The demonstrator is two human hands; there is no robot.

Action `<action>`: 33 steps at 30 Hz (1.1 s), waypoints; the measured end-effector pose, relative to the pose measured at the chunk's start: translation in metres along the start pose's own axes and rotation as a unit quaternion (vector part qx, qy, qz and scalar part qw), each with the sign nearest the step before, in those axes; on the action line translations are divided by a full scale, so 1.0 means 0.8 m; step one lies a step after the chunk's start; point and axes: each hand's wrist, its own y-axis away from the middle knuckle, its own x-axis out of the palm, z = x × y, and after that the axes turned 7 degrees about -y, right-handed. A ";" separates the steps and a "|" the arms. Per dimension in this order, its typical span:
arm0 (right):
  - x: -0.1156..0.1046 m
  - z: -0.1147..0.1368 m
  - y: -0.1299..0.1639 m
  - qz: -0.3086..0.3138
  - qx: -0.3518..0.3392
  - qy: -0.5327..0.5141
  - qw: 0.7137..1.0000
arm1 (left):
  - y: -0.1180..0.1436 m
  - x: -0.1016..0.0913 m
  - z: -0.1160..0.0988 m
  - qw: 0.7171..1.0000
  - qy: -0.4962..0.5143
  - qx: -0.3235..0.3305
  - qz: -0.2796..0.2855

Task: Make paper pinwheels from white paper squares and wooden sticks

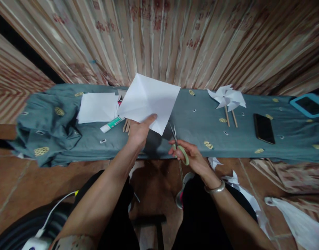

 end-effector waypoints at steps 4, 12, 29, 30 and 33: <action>0.005 0.000 0.008 0.088 0.023 0.022 0.996 | -0.003 -0.003 -0.002 1.000 0.013 0.018 -0.003; 0.013 -0.004 0.001 0.081 0.018 0.006 0.997 | 0.003 0.006 0.011 1.000 0.012 0.015 -0.004; 0.013 -0.005 -0.001 0.060 0.035 -0.003 0.998 | 0.010 0.009 0.014 1.000 -0.014 0.019 0.004; 0.013 -0.006 -0.001 0.059 0.035 -0.007 0.998 | 0.011 0.009 0.014 1.000 -0.015 0.018 0.003; 0.014 -0.007 -0.002 0.053 0.032 -0.015 0.998 | 0.010 0.008 0.014 1.000 -0.017 0.014 0.002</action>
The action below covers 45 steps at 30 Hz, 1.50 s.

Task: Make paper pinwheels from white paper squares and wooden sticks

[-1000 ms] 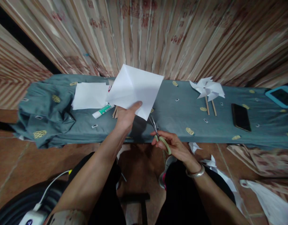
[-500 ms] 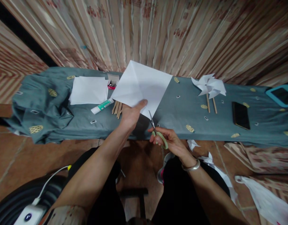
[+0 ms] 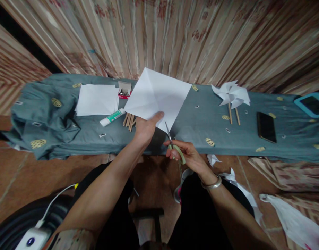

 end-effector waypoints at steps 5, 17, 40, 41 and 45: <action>0.003 -0.003 0.000 -0.009 -0.009 -0.017 1.000 | -0.001 -0.001 0.001 1.000 0.010 0.000 0.003; 0.004 -0.006 0.000 -0.014 0.005 -0.036 0.999 | 0.000 -0.002 -0.001 1.000 0.007 0.000 0.007; -0.001 -0.004 0.000 -0.028 0.015 -0.026 0.999 | 0.003 -0.008 -0.008 0.998 0.025 -0.036 0.033; -0.001 -0.005 0.000 -0.025 0.012 -0.021 0.999 | 0.004 -0.008 -0.007 0.999 0.020 -0.035 0.031; -0.003 -0.006 -0.001 -0.020 0.000 -0.016 1.000 | 0.006 -0.008 -0.004 0.999 -0.007 -0.037 0.032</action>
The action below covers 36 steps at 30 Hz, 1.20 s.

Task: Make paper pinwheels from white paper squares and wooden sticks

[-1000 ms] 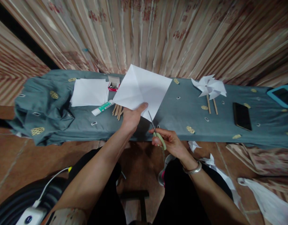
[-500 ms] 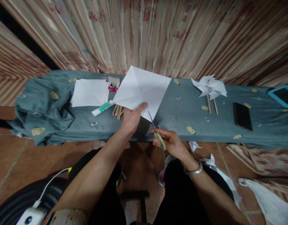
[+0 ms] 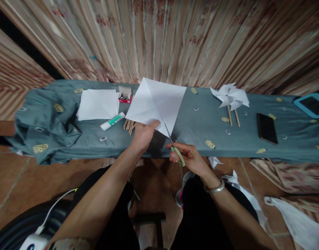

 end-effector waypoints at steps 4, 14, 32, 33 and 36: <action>-0.002 0.001 0.000 0.000 0.001 0.006 1.000 | 0.006 0.001 0.002 1.000 -0.009 -0.017 0.009; 0.000 0.003 0.000 -0.010 0.005 -0.004 1.000 | 0.008 0.003 -0.002 0.999 0.001 -0.036 0.010; -0.002 -0.004 -0.004 -0.023 0.010 0.000 1.000 | 0.014 0.004 0.004 0.998 -0.022 -0.062 0.025; -0.001 -0.004 -0.004 -0.025 0.013 -0.004 1.000 | 0.013 0.004 0.004 0.998 -0.021 -0.062 0.025; 0.000 -0.004 -0.004 -0.026 0.021 -0.011 0.999 | 0.013 0.003 0.004 0.998 -0.016 -0.058 0.023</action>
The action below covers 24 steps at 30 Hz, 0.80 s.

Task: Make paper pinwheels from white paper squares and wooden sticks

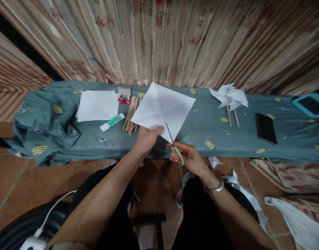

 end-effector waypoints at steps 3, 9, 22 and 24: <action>0.000 0.000 0.000 0.002 -0.007 0.008 1.000 | 0.002 0.000 0.000 1.000 -0.009 0.000 -0.004; -0.001 0.004 0.000 0.008 -0.033 0.028 0.999 | 0.008 0.003 -0.002 0.999 -0.050 -0.014 -0.004; 0.003 0.008 0.000 -0.011 -0.019 0.016 1.000 | 0.012 0.006 -0.002 0.999 -0.045 -0.010 0.026; 0.003 0.011 0.000 -0.011 -0.018 0.019 1.000 | 0.014 0.007 -0.004 0.998 -0.047 -0.017 0.033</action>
